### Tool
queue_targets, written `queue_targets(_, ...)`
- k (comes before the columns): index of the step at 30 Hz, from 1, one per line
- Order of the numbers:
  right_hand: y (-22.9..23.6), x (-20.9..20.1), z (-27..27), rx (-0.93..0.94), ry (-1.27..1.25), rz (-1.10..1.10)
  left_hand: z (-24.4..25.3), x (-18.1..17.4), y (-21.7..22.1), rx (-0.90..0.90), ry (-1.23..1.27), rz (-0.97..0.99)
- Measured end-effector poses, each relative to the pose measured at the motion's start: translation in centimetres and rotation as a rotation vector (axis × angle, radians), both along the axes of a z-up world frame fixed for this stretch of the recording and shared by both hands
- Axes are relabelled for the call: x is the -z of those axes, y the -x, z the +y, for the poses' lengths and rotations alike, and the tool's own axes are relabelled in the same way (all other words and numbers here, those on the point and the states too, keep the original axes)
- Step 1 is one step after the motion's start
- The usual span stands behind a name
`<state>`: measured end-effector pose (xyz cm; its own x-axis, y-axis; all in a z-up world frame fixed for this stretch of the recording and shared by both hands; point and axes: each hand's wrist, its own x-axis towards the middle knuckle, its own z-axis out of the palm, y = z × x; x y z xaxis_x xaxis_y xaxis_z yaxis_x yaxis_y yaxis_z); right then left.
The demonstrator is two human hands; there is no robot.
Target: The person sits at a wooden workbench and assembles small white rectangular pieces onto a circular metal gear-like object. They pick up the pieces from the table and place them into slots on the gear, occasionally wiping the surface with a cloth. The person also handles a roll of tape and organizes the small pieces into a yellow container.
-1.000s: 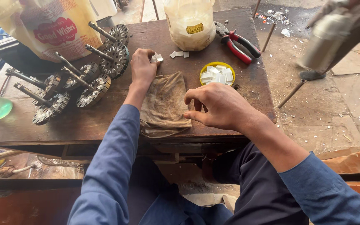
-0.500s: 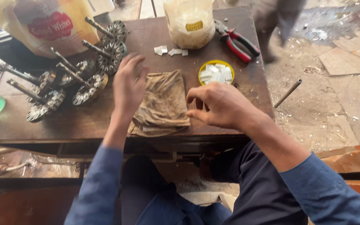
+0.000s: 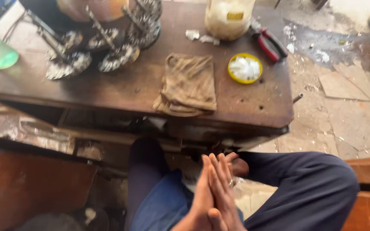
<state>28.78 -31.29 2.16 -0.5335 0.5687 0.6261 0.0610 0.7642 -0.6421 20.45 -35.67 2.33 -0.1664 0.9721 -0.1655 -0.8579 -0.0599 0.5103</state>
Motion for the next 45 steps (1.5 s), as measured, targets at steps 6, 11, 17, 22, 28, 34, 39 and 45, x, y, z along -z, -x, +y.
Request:
queue_targets(6, -2.8, 8.3, -2.9, -0.005, 0.913, 0.216, -5.1, 3.1, -0.6, -0.168, -0.261, 0.926)
queue_targets(11, -1.6, 3.6, -4.9, -0.778, 1.431, 0.689, -3.4, 7.5, 2.0, -0.274, -1.227, 1.601)
queue_targets(17, -4.9, -1.7, -7.1, -0.141, 0.610, 0.478, 2.8, 7.0, 5.5, 0.066, -0.214, 0.752)
queue_targets(22, -2.2, 0.9, -2.8, 0.045, -0.026, -0.157, -1.6, 2.8, -1.2, 0.179, 0.033, 0.092)
queue_targets(28, -2.2, -0.5, 14.1, 0.454, -0.425, -0.233, -10.7, 3.3, 4.4, 0.343, -0.292, 0.563)
queue_targets(34, 2.7, -4.0, 34.5, 0.637, -0.050, -0.472, -16.0, 12.6, 11.0, -0.405, 0.139, 1.855)
queue_targets(39, 4.9, -2.6, 40.7, 0.645, -0.138, -0.933, -18.1, 15.0, 10.8, -0.950, 0.219, 1.639)
queue_targets(45, 3.6, -3.9, 41.9, 0.502, -0.156, -1.272, -16.3, 7.7, 8.4, -0.794, 0.462, 1.289)
